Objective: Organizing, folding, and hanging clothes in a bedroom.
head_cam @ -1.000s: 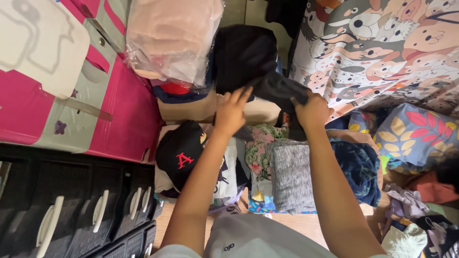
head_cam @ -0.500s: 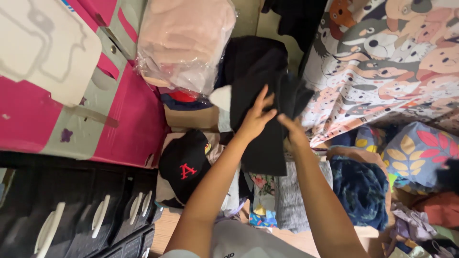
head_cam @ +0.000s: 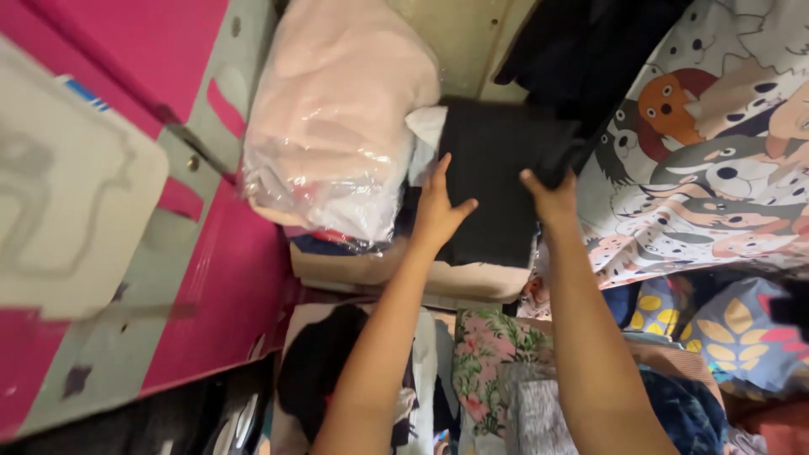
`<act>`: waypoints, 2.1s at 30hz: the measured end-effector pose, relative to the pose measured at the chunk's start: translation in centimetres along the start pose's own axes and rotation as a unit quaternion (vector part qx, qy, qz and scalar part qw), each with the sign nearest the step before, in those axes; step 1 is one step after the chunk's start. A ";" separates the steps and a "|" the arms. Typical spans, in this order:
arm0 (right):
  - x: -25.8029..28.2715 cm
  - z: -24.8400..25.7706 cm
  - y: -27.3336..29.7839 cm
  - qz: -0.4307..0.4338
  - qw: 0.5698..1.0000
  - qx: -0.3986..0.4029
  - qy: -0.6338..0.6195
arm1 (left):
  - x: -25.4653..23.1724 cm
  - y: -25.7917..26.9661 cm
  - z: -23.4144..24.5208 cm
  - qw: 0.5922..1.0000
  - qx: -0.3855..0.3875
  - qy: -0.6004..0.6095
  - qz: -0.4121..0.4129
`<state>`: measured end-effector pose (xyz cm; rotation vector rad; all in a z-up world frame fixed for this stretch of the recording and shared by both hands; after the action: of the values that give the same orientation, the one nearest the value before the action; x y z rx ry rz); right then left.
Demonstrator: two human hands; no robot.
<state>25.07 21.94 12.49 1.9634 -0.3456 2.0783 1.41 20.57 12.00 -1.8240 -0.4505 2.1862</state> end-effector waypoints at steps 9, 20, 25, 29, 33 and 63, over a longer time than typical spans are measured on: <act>-5.9 -7.3 3.2 0.085 0.719 0.112 0.680 | 8.6 0.0 -3.3 0.988 -0.033 -0.126 0.087; -10.5 -20.9 1.7 0.034 0.923 0.154 0.351 | 2.2 5.6 17.0 0.899 -0.328 -0.283 0.070; -7.6 -25.3 4.0 -0.223 0.956 0.161 0.107 | 7.1 6.5 19.6 0.895 -0.286 -0.323 0.113; -2.2 -27.1 3.3 -0.121 0.972 0.201 0.009 | 14.8 7.8 18.9 0.928 -0.291 -0.200 0.114; 5.4 -27.2 6.0 0.037 0.948 0.310 -0.055 | 16.8 8.7 22.8 0.873 -0.330 0.033 0.358; 0.1 30.2 42.9 -0.135 0.772 -0.036 0.621 | -2.9 32.5 -15.4 0.878 0.186 0.074 0.434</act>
<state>38.44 -28.77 14.64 0.2364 0.1441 2.5263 17.11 -9.28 -0.78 -2.1609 0.9494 2.3218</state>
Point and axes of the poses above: each hand's wrist, its own y-axis away from the middle knuckle, its own z-axis out of the back of the hand, x = y × z, the point moved 6 cm from there along -y, towards the middle knuckle, and after that the axes turned 7 degrees about y, right-handed, at the moved point
